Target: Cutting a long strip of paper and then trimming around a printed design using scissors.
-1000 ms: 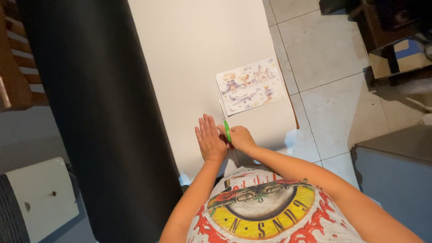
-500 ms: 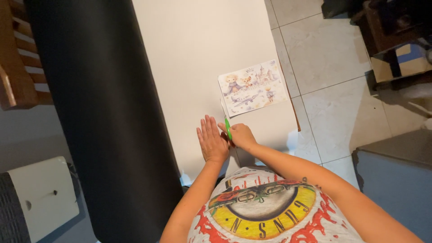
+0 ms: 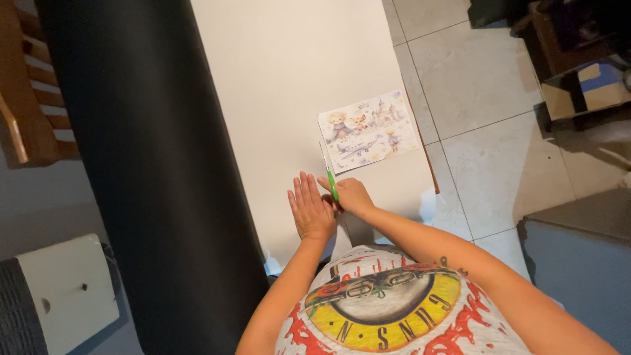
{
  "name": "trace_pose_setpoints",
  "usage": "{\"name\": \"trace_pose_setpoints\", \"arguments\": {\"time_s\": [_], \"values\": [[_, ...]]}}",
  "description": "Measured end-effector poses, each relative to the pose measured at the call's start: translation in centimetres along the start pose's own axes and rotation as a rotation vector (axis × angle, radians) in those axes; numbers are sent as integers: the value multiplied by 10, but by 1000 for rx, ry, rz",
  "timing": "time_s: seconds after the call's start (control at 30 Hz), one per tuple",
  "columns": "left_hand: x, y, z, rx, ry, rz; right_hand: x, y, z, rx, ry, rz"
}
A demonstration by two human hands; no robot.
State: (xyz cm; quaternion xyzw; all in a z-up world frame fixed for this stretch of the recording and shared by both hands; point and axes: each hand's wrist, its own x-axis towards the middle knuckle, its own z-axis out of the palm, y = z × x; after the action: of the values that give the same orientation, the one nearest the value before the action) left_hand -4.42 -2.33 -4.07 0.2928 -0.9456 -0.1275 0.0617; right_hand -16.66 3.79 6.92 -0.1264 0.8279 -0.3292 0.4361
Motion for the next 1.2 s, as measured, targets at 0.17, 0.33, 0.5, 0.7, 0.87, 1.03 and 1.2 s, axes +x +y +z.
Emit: {"name": "trace_pose_setpoints", "arguments": {"time_s": [0.17,0.33,0.5,0.7,0.87,1.03,1.2], "values": [[0,0,-2,-7,-15,-3,0,-3,-3,-7,-24,17],[1,1,-3,-12,-1,-7,12,8,3,-60,-37,-38],[0,1,-1,1,23,5,0,-18,-8,-20,-26,21],[0,1,0,0,61,15,16,-7,0,-12,-8,14],[0,2,1,-3,78,12,2,-23,-9,-65,6,-30],[0,1,-1,-8,63,15,1,-33,-13,-9,-20,14],[0,0,0,-1,66,22,9,-28,-13,-42,-16,-14]]}}
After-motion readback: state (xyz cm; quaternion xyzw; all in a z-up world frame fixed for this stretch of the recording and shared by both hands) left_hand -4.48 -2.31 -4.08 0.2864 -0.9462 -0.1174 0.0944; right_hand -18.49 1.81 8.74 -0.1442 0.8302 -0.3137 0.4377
